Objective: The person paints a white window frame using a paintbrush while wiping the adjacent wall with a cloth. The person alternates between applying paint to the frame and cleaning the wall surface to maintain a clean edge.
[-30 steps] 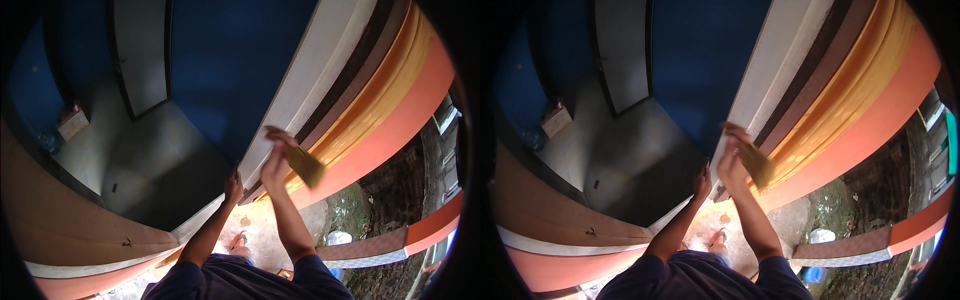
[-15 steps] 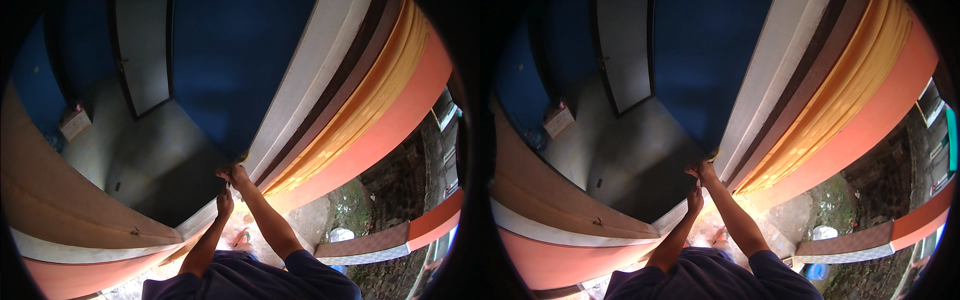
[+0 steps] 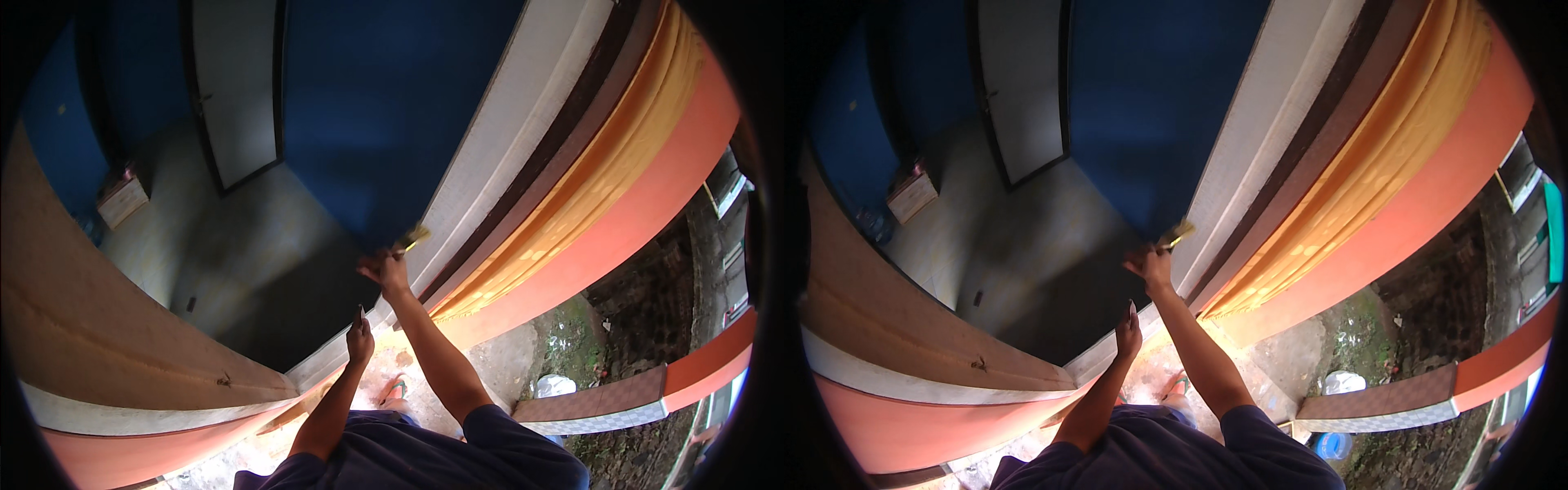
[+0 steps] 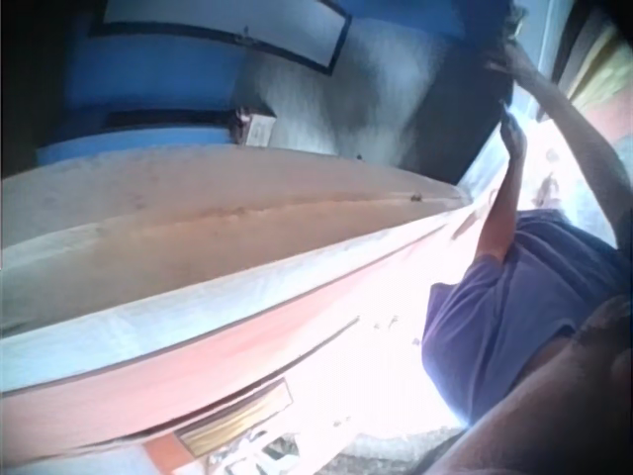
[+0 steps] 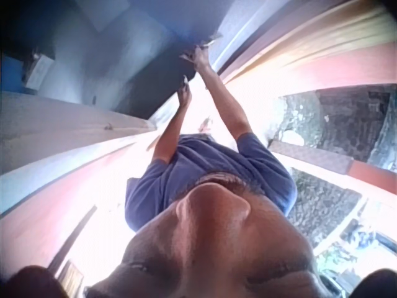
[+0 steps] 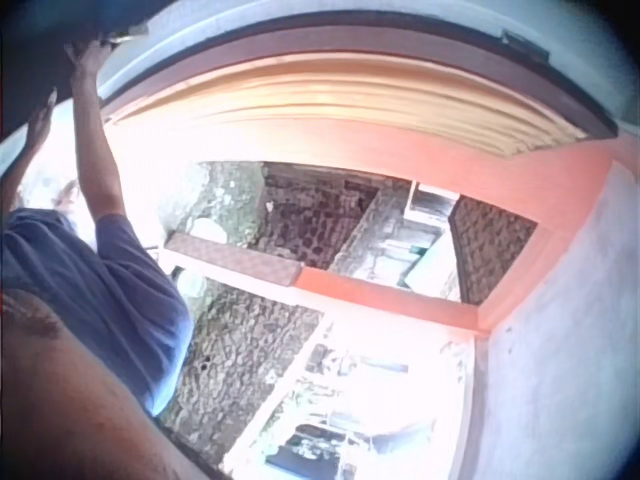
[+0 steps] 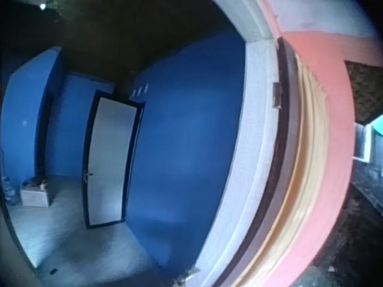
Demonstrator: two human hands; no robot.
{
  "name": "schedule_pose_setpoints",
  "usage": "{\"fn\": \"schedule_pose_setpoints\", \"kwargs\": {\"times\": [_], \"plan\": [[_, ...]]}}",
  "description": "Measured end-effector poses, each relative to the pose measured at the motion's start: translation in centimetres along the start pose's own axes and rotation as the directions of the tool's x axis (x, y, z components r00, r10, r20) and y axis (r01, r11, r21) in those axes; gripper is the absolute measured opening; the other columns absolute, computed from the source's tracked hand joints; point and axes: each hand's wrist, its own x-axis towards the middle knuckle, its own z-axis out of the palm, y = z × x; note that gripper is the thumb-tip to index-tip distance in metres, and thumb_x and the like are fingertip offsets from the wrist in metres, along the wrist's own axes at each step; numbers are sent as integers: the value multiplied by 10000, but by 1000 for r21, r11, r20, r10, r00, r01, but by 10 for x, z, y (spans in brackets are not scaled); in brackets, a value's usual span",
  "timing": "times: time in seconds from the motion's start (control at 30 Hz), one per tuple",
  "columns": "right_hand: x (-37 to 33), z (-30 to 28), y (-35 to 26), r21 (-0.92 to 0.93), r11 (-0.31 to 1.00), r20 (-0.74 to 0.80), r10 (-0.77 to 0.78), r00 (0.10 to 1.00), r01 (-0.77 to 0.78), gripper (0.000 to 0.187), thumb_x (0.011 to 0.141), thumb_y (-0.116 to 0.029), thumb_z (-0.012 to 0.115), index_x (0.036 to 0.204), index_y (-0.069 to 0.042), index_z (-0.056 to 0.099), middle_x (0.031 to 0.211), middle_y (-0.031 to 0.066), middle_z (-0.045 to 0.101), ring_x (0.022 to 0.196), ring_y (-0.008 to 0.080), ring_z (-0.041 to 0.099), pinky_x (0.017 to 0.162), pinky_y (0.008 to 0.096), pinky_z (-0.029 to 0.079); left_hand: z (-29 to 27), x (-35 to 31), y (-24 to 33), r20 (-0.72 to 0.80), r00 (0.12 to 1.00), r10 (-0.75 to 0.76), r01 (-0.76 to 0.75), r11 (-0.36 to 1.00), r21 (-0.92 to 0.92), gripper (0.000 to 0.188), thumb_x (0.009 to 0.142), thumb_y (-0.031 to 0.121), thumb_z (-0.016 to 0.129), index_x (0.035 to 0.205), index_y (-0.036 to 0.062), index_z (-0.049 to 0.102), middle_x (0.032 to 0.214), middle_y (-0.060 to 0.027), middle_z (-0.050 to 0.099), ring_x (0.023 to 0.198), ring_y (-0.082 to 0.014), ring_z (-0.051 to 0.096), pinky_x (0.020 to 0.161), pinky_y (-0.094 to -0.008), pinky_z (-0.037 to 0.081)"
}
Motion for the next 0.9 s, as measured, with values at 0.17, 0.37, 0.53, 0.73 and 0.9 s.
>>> {"fn": "schedule_pose_setpoints", "kwargs": {"times": [0.17, 0.37, 0.53, 0.73, 0.9], "plan": [[-11, 50, -93, 191, 980, 121, -79, 990, 55, 267, 1062, -139, 440, 1225, 69, 476, 984, 262, 702, 860, 317, 755, 673, 322, 669, -7, -5, 3, 50, 997, -63, 62, 998, 21, 457, 1095, 191, 427, 1525, 38, 454, 1471, -246, 546, 1273, -415, 591, 1018, -430, 515], [-68, 106, -243, 49, 783, 212, -615, 760, 620, 305, 1082, -204, 448, 1164, 88, 483, 973, 271, 712, 823, 320, 757, 679, 290, 660, -3, -7, 2, 39, 993, -109, 110, 994, -20, 463, 1100, 217, 412, 1525, 36, 452, 1472, -247, 546, 1274, -414, 595, 1038, -429, 513], [-20, 45, -140, -59, 921, 139, -375, 917, 385, 375, 1095, -280, 483, 1234, 68, 462, 990, 276, 717, 796, 336, 758, 671, 317, 666, -2, 0, 8, 42, 999, -28, 28, 1000, -10, 466, 1101, 223, 421, 1526, 35, 452, 1449, -255, 563, 1256, -416, 606, 1005, -426, 524], [-5, 16, -42, 61, 998, 75, 26, 997, -30, 382, 1091, -167, 387, 1364, 100, 400, 1030, 286, 717, 860, 349, 755, 712, 334, 670, -10, -3, 9, 21, 1000, -11, 12, 1000, -15, 462, 1100, 221, 429, 1526, 43, 459, 1416, -262, 585, 1200, -426, 636, 959, -434, 541], [-27, 64, -110, 7, 907, 173, -416, 893, 421, 356, 1114, -310, 459, 1205, 35, 468, 965, 237, 722, 836, 302, 756, 679, 328, 650, -23, -13, -13, -34, 999, 32, -29, 997, 71, 461, 1099, 234, 434, 1530, 76, 465, 1404, -262, 594, 1171, -424, 654, 942, -448, 550]]}}
